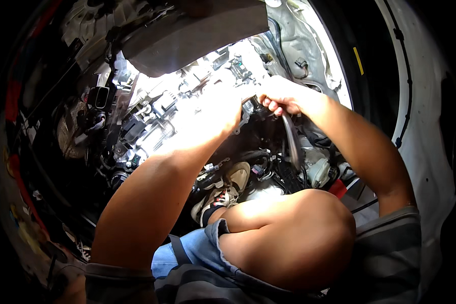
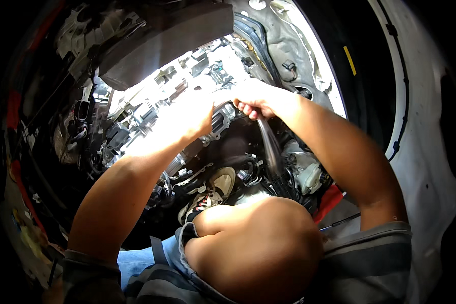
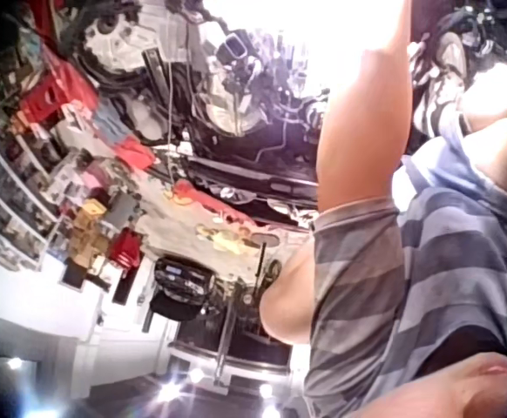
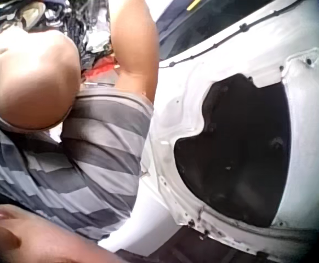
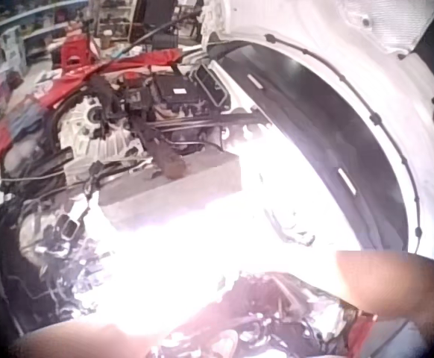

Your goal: The person works on a car engine, positioning and adjusting components by hand and tightening bolts with a ratchet wrench.

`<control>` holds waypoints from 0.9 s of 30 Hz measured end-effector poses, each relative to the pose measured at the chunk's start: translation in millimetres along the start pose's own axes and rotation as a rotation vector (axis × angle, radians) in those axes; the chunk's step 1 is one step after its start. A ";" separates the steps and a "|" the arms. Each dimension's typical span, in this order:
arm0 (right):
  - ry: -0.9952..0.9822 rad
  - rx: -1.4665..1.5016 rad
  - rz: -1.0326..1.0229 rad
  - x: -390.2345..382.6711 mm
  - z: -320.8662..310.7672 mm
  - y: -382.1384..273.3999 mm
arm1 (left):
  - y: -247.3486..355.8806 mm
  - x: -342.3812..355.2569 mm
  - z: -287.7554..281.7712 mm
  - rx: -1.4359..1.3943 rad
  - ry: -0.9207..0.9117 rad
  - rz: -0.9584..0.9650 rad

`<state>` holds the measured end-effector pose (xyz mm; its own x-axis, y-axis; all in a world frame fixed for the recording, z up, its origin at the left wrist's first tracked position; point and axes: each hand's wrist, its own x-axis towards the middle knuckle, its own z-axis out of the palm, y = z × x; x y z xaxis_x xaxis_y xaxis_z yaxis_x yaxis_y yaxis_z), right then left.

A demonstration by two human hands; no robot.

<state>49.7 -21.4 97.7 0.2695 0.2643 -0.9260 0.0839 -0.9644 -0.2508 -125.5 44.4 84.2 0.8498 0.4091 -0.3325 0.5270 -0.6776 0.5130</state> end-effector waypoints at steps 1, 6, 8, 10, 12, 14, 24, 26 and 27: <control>0.079 -0.395 -0.133 -7.8 -1.4 -2.4 | 4.2 -0.1 -2.6 -0.006 0.011 -0.012; 0.544 -1.261 -0.908 8.1 -8.6 24.8 | -4.7 -0.4 2.1 -0.062 0.036 0.013; 0.171 -0.485 -0.298 6.6 -12.6 10.8 | -3.2 0.4 2.7 -0.084 0.072 0.018; -0.113 0.199 0.082 11.4 -16.8 16.6 | -2.6 2.6 5.1 -0.104 0.108 0.030; -0.121 0.353 0.113 5.2 -7.5 16.1 | -3.0 4.7 9.9 -0.154 0.091 -0.012; 0.082 -0.591 -0.331 8.4 -7.4 9.6 | -7.1 11.4 10.6 -0.104 0.044 -0.024; -0.108 0.215 0.213 12.0 -14.3 6.7 | -10.0 10.1 7.2 -0.043 0.002 0.031; -0.048 0.008 0.067 -0.8 -2.2 3.0 | -8.5 9.9 6.2 -0.043 -0.001 0.032; -0.194 -0.471 -0.336 -4.2 -19.8 3.0 | -5.6 10.1 4.5 -0.041 -0.003 0.043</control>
<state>67.8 -25.1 106.4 -0.0215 0.5041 -0.8634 0.5616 -0.7084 -0.4276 -120.0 49.6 74.4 0.8715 0.3786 -0.3117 0.4904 -0.6687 0.5589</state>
